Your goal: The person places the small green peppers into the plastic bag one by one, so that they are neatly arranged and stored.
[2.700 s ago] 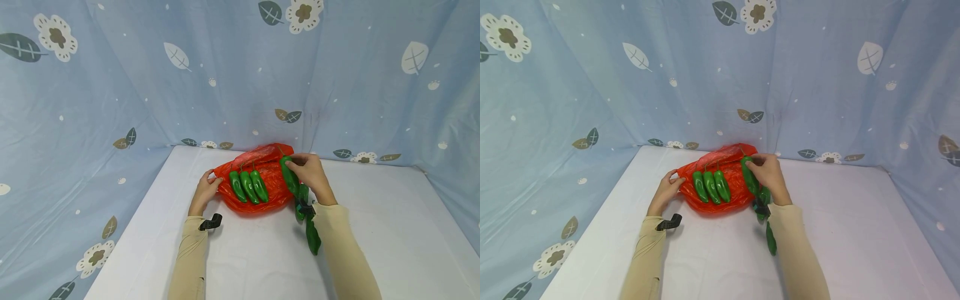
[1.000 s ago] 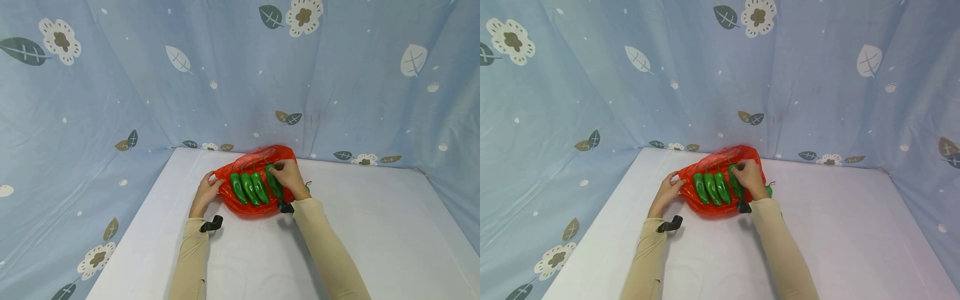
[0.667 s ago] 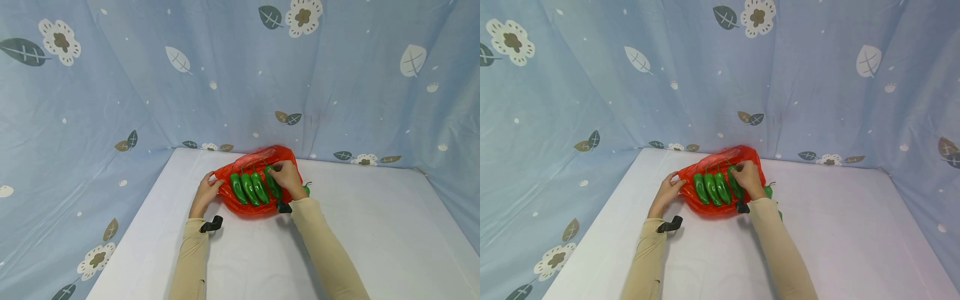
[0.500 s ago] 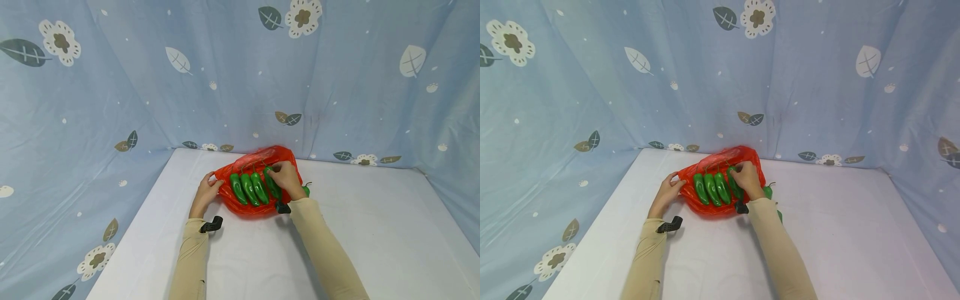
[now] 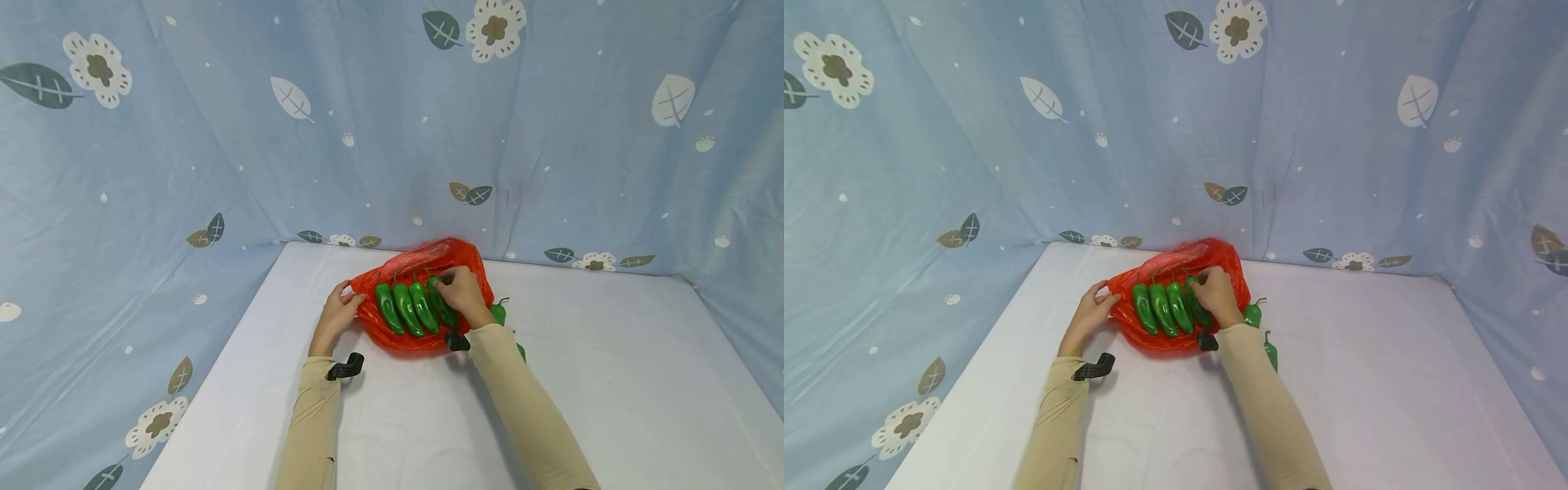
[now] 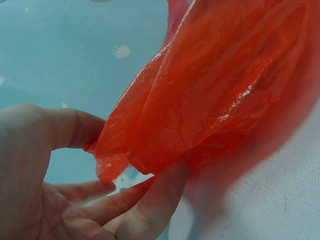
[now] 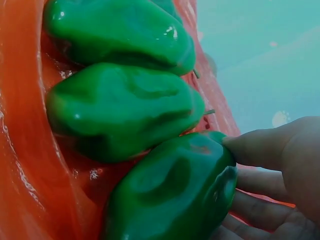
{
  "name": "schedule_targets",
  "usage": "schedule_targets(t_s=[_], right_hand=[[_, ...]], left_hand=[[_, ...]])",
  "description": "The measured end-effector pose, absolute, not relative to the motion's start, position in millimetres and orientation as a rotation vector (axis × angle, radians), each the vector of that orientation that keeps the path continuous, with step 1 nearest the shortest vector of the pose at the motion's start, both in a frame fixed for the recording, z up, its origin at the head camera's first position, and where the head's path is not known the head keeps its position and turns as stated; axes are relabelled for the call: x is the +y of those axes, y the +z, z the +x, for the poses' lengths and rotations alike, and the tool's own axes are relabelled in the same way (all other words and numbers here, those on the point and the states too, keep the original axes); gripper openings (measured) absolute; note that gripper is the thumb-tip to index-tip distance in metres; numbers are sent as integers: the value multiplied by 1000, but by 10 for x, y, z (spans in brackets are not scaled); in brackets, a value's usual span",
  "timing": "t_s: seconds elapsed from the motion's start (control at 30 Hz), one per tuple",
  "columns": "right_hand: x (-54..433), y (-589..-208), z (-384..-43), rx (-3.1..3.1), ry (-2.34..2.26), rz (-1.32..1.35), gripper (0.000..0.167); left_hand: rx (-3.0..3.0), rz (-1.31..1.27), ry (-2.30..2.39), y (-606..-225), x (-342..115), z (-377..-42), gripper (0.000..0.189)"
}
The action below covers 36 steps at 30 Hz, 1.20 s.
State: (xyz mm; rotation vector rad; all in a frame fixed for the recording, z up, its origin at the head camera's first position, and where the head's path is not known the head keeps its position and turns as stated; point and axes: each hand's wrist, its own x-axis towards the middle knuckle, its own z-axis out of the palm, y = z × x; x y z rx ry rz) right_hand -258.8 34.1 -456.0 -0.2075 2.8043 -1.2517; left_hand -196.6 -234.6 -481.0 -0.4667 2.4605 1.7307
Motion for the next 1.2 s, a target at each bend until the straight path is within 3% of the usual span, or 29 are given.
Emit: schedule_targets(t_s=[1.2], right_hand=[[188,-4705,-2559,2792,-1194,-200,35]], left_hand=[[2436,-460,1784,-4811,-2344,-1948,68]])
